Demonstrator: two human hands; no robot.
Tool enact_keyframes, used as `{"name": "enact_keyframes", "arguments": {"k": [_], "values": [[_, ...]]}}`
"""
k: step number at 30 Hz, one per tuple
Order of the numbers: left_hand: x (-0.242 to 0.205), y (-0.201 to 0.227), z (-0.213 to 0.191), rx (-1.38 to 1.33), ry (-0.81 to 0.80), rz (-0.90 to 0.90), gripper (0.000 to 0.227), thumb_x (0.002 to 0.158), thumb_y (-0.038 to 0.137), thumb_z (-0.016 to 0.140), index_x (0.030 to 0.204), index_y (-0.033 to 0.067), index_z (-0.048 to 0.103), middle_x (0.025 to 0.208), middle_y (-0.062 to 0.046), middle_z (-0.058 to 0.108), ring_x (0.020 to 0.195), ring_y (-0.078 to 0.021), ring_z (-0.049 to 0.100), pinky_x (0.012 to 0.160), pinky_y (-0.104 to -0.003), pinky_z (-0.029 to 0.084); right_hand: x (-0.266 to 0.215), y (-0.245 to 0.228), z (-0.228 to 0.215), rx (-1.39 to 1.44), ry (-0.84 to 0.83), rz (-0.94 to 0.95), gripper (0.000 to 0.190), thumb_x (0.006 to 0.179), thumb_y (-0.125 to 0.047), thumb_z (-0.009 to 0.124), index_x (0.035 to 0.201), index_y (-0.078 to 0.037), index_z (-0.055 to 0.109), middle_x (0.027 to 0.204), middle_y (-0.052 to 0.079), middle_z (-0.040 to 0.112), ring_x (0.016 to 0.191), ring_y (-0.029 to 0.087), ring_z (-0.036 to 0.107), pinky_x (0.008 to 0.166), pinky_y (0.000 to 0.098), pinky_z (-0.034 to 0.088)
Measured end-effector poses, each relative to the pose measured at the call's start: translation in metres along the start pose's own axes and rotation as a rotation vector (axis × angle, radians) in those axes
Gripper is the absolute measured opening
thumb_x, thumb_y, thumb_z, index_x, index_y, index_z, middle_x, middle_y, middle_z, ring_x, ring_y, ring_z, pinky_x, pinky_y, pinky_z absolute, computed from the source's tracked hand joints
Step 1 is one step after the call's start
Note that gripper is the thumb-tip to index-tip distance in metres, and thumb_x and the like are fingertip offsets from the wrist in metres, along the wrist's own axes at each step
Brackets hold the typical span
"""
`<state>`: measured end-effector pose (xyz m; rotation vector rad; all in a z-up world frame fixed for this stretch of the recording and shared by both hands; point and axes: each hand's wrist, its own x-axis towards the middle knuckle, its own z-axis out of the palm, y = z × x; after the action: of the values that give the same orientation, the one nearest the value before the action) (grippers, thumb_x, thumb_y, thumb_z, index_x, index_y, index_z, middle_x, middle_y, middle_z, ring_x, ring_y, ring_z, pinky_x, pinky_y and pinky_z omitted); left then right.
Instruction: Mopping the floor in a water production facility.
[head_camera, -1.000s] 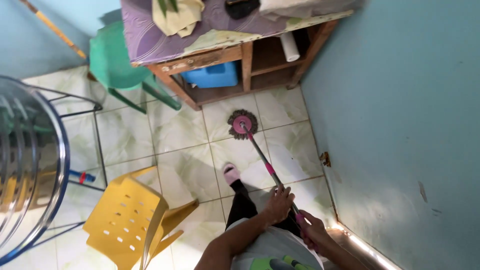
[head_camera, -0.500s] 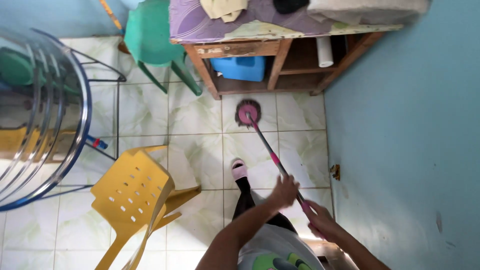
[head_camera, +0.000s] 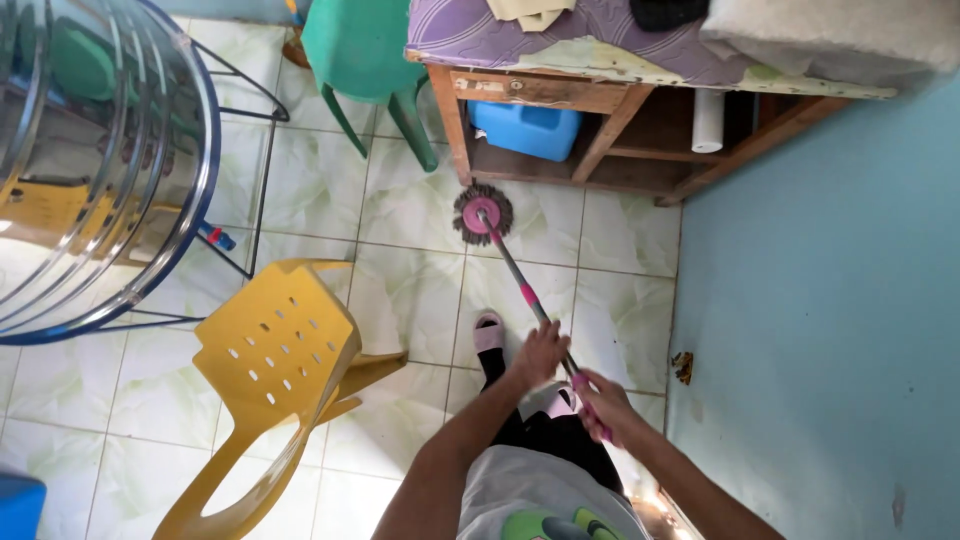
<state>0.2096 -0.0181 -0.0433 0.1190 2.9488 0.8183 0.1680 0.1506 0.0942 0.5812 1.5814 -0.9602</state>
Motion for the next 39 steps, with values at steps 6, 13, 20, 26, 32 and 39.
{"name": "enact_keyframes", "arguments": {"k": [6,13,20,26,32,39], "values": [[0.014,0.003,0.007,0.038,-0.131,-0.212,0.024,0.086,0.017,0.066,0.106,0.0025,0.067,0.119,-0.019,0.061,0.12,-0.0366,0.054,0.093,-0.048,0.051,-0.033,-0.023,0.01,-0.065,-0.127,-0.056,0.046,0.105,-0.036,0.056,0.149,-0.024,0.054,0.059,0.005,0.05,0.038,0.011,0.042,0.034,0.0264,0.03],[-0.051,0.097,0.002,0.003,-0.227,-0.163,0.033,0.086,0.017,0.067,0.111,-0.0047,0.066,0.115,-0.034,0.056,0.11,-0.0477,0.051,0.095,-0.055,0.044,-0.02,0.062,-0.051,-0.233,-0.058,0.055,0.054,0.101,-0.037,0.064,0.15,-0.019,0.054,0.066,0.001,0.058,0.046,0.011,0.046,0.039,0.0274,0.037],[-0.062,0.052,-0.024,-0.158,0.065,-0.368,0.026,0.089,0.015,0.067,0.109,-0.0009,0.065,0.118,-0.027,0.057,0.122,-0.0468,0.05,0.1,-0.053,0.046,-0.065,-0.015,0.02,-0.351,-0.016,0.061,0.052,0.099,-0.035,0.063,0.151,-0.027,0.057,0.067,0.006,0.053,0.044,0.012,0.043,0.036,0.0278,0.033],[-0.028,-0.029,-0.045,-0.007,0.153,-0.444,0.024,0.085,0.014,0.069,0.105,0.0007,0.067,0.123,-0.027,0.058,0.13,-0.0488,0.047,0.103,-0.053,0.045,-0.042,-0.095,0.068,-0.34,-0.101,0.069,0.053,0.099,-0.031,0.063,0.151,-0.033,0.052,0.068,0.006,0.053,0.044,0.011,0.039,0.036,0.0267,0.031],[-0.029,-0.117,-0.113,-0.085,0.179,-0.654,0.049,0.072,0.013,0.078,0.117,-0.0004,0.063,0.138,-0.025,0.053,0.132,-0.0431,0.042,0.105,-0.057,0.039,0.03,-0.144,0.147,-0.285,-0.209,0.04,0.047,0.099,-0.029,0.062,0.146,-0.029,0.054,0.067,0.006,0.052,0.044,0.011,0.04,0.037,0.0255,0.032],[-0.036,-0.229,-0.122,-0.382,0.456,-0.89,0.054,0.081,0.005,0.071,0.133,0.0143,0.062,0.15,-0.023,0.049,0.115,-0.0414,0.061,0.092,-0.049,0.053,0.105,-0.229,0.263,-0.335,-0.31,-0.01,0.041,0.101,-0.026,0.056,0.141,-0.034,0.052,0.067,0.008,0.05,0.044,0.013,0.04,0.037,0.0267,0.032]]}}
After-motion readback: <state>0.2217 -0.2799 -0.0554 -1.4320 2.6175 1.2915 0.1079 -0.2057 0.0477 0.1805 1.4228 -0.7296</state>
